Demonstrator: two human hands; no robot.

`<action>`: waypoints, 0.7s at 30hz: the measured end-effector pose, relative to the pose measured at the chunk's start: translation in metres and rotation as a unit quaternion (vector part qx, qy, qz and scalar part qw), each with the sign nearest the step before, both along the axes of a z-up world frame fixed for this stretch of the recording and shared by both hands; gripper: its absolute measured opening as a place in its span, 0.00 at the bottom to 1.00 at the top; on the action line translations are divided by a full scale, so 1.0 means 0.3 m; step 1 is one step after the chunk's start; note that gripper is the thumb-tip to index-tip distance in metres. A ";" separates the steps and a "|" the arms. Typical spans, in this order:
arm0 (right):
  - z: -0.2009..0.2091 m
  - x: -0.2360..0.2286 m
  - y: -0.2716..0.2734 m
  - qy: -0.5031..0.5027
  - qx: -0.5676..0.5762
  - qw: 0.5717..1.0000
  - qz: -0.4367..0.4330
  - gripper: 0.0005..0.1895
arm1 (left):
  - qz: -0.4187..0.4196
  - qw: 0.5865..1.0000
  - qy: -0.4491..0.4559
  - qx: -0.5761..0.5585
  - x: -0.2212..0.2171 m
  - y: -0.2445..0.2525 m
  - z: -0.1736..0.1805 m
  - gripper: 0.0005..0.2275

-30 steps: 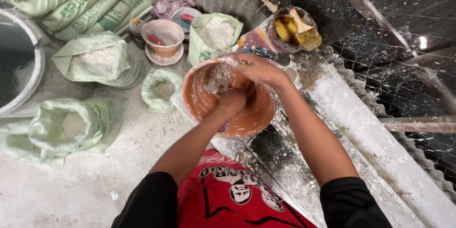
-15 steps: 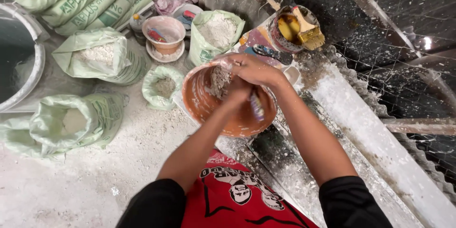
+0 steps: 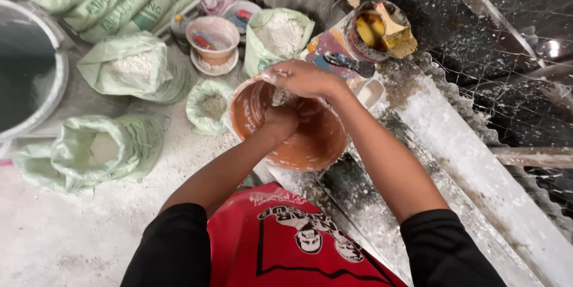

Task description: The person scoops white powder from a green bag into an orange bucket and mixes it with a tool. They continue to stir the mixture, scraping the sides of the bucket to ensure it is well combined.

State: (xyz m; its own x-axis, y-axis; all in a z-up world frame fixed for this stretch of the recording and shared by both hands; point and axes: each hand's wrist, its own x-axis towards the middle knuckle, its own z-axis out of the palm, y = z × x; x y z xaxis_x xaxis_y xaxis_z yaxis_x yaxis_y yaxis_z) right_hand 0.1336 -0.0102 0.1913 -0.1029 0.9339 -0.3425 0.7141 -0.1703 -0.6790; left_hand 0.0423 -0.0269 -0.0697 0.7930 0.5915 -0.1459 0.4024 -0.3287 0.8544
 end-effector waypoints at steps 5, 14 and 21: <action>0.000 -0.047 0.044 -0.012 -0.005 1.000 -0.010 0.30 | -0.206 0.952 0.125 0.190 0.015 0.019 0.281 0.16; 0.007 -0.119 0.067 0.001 -0.020 1.000 0.023 0.28 | -0.023 0.996 0.021 0.087 0.100 0.067 -0.036 0.23; -0.033 -0.035 0.049 0.054 -0.039 0.997 0.045 0.27 | -0.102 0.972 0.126 0.170 0.025 0.082 0.016 0.19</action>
